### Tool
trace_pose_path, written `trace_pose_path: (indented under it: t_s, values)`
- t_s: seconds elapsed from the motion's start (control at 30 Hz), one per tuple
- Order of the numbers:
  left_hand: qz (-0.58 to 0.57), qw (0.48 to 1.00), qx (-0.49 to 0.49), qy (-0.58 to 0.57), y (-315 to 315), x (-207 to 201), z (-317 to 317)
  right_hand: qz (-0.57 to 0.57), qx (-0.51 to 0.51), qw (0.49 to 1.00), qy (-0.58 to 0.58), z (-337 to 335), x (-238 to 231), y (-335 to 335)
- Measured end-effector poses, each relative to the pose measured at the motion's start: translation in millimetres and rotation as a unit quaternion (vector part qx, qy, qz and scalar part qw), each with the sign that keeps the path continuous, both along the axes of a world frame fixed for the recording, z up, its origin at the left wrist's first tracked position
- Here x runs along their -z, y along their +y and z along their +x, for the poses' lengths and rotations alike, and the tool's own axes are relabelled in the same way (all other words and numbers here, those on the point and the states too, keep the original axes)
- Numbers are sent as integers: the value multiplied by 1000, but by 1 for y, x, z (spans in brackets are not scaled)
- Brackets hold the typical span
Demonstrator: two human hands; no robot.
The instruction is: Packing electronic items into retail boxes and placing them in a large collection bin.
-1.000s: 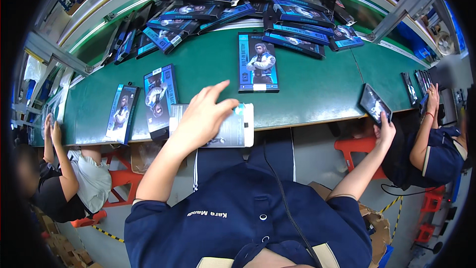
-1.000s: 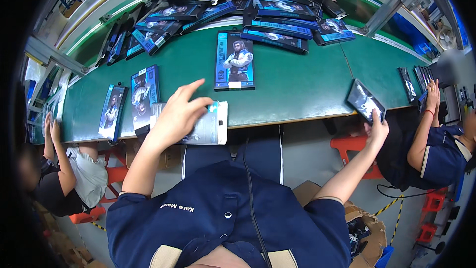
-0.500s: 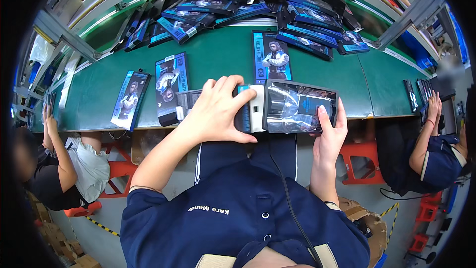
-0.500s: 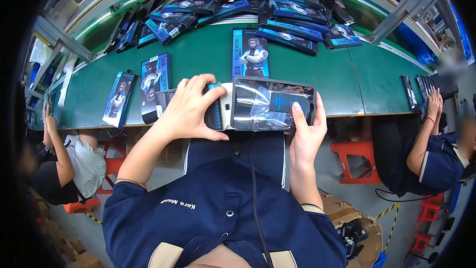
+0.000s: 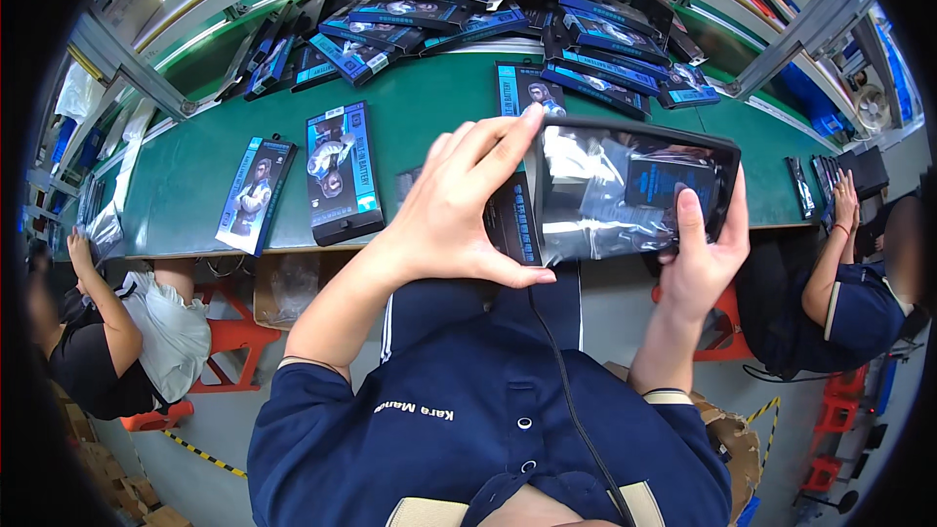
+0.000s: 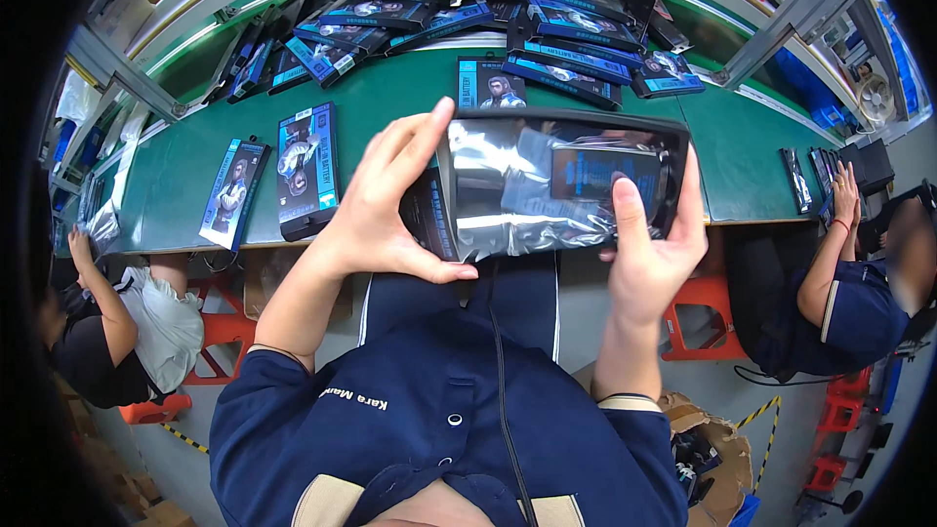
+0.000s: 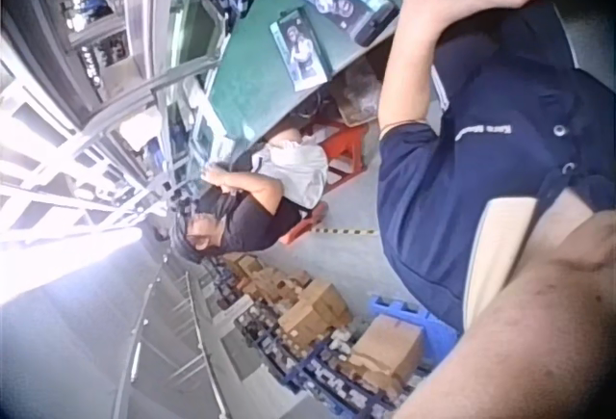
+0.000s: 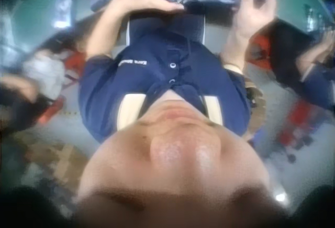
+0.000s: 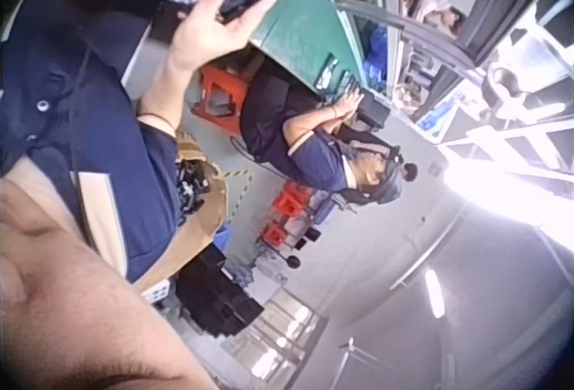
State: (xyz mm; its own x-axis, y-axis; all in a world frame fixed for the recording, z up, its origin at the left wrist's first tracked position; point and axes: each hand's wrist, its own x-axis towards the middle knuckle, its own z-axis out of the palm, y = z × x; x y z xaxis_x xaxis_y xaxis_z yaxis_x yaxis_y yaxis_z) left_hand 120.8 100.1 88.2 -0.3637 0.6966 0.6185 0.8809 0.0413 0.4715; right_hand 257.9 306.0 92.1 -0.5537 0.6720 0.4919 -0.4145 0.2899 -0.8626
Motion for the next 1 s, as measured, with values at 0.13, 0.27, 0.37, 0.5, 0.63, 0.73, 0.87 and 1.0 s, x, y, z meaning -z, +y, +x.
trace_pose_path:
  t_s: [0.13,0.27,0.37,0.5,0.63,0.73,0.87,1.0]
  values:
    - [-16,998,-18,58,4,-1,2,115,-69,991,-29,-1,-28,16]
    - [138,987,-73,40,32,12,9,399,-14,914,-68,-23,-43,-13]
    - [196,974,-84,-75,44,31,13,497,-49,853,-152,-28,-49,-46]
    - [284,935,-165,-134,42,38,15,470,-98,877,-20,-39,-33,-30]
    - [306,931,-144,-140,37,45,8,-187,-358,914,-38,-62,-10,-44]
    - [372,886,-25,-277,30,32,8,-27,-108,993,47,-68,20,-72]
    - [409,812,59,-412,23,15,5,236,-62,959,142,-87,42,-66]
    - [377,853,-19,-361,21,21,4,-77,-166,975,127,-85,24,-79]
